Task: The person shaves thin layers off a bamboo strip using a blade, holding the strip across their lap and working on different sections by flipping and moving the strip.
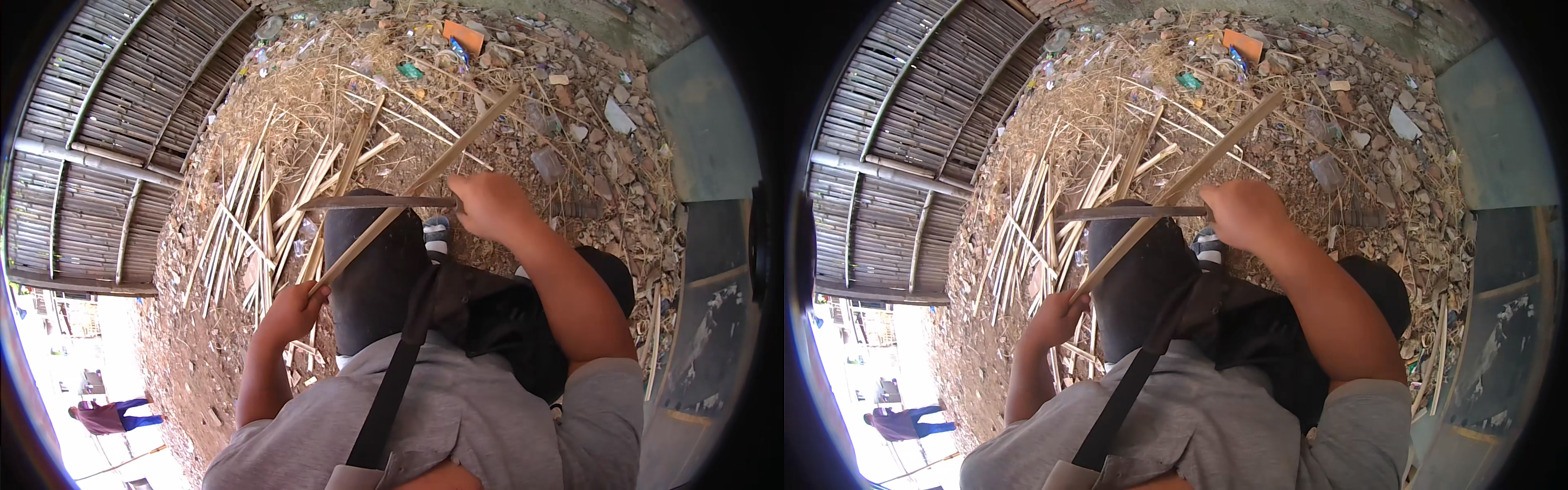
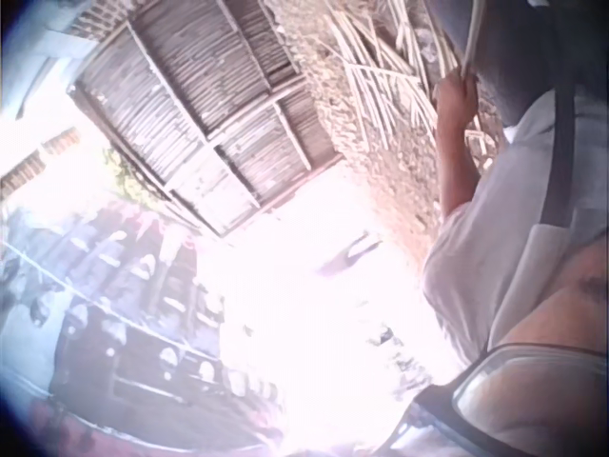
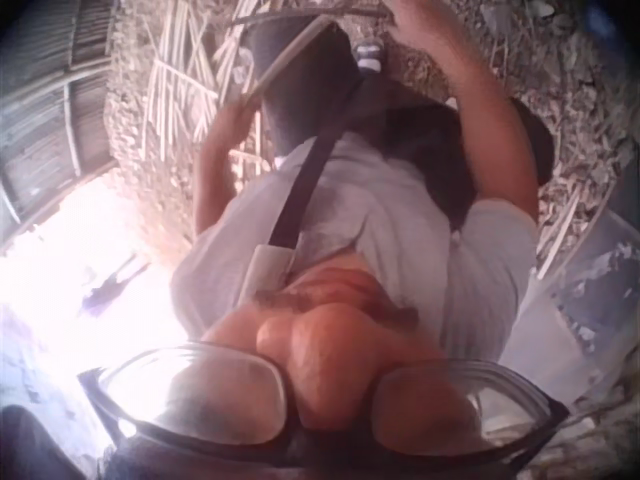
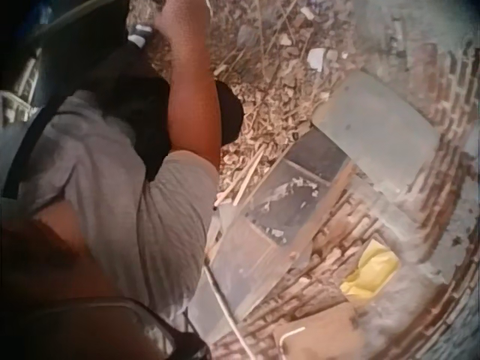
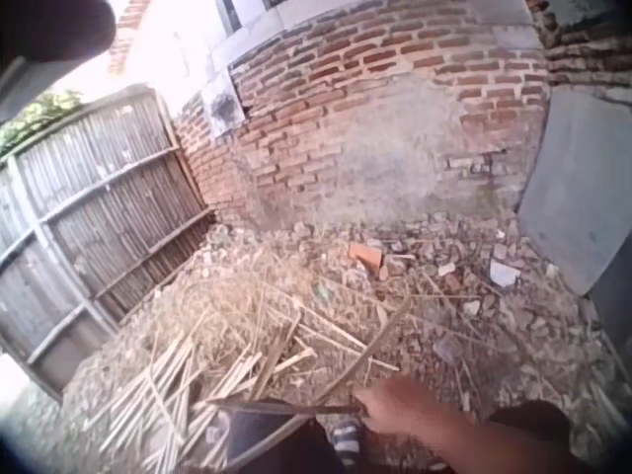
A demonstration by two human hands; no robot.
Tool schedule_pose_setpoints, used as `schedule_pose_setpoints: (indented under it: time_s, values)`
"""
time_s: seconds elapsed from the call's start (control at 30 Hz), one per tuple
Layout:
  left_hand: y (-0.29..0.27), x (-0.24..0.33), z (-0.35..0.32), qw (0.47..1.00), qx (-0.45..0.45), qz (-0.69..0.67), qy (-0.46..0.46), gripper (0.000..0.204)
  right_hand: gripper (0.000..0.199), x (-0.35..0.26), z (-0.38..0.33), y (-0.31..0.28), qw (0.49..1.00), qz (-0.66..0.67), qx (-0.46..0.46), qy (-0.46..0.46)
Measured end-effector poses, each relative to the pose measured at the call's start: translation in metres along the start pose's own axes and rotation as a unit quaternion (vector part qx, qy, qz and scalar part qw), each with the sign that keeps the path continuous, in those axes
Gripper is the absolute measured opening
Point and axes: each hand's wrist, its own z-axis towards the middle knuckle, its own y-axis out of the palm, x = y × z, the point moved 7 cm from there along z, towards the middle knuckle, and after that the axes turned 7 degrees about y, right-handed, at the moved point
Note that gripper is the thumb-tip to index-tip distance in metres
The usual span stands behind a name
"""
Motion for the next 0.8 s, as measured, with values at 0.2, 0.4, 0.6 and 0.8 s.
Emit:
schedule_pose_setpoints:
  time_s: [0.2, 0.4, 0.6, 0.8]
  values:
    - [0.002, 0.004, -0.004, 0.999, 0.037, 0.011, 0.014, 0.037, 0.019, 0.074, 0.018, -0.015, 0.984, 0.077, 0.133, 0.095]
    - [0.001, 0.004, -0.005, 0.999, 0.024, -0.032, 0.036, 0.037, 0.021, -0.007, -0.006, 0.002, 1.000, -0.013, 0.010, -0.025]
    - [0.015, -0.011, -0.001, 0.997, 0.029, -0.054, 0.037, 0.038, 0.024, 0.081, 0.006, -0.037, 0.979, 0.077, 0.141, 0.122]
    - [0.008, -0.001, -0.002, 0.998, 0.016, -0.044, 0.038, 0.036, 0.024, 0.013, -0.007, -0.019, 0.998, 0.007, 0.056, 0.001]
